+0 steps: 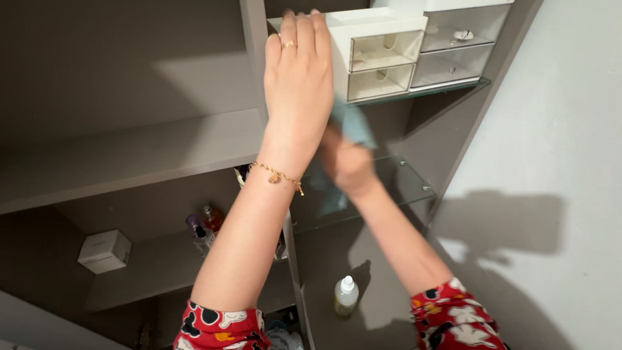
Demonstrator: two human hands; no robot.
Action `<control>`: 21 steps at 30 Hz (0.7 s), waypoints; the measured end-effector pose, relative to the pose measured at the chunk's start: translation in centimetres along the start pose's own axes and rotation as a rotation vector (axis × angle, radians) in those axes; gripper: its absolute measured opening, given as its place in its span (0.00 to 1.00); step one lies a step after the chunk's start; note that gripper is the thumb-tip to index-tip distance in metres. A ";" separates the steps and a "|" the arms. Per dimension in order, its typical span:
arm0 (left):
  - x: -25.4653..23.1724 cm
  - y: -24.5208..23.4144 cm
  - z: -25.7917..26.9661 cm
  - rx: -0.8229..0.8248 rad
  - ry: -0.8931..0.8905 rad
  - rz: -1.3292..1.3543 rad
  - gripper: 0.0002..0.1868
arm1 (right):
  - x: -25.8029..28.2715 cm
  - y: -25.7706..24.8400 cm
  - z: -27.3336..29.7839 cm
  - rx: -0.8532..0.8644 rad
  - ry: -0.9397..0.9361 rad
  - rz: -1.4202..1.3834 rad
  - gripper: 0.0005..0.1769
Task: The person cleans the glass shelves of a wall-mounted cabinet using a spray bottle and a blue cloth. They remove small items, spray cleaner, wipe the surfaces, and then return the items to the shelves.
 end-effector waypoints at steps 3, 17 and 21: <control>-0.6 -0.1 0.9 -0.038 -0.042 0.076 0.34 | -1.4 -4.2 -2.9 -0.268 0.079 -0.007 0.26; -0.8 2.3 1.6 -0.016 -0.201 0.326 0.35 | -1.4 -6.2 -5.8 -0.205 0.086 0.249 0.23; -1.9 1.9 3.5 -0.011 -0.198 0.282 0.40 | -4.7 -10.2 -6.2 -0.330 0.196 0.244 0.23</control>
Point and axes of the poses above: each hand's wrist, its own z-axis away from the middle knuckle, its own y-axis out of the palm, x = y × z, the point moved 1 cm from there along -z, towards the middle knuckle, and after that the axes turned 12 degrees about -x, right-handed, at the moved point
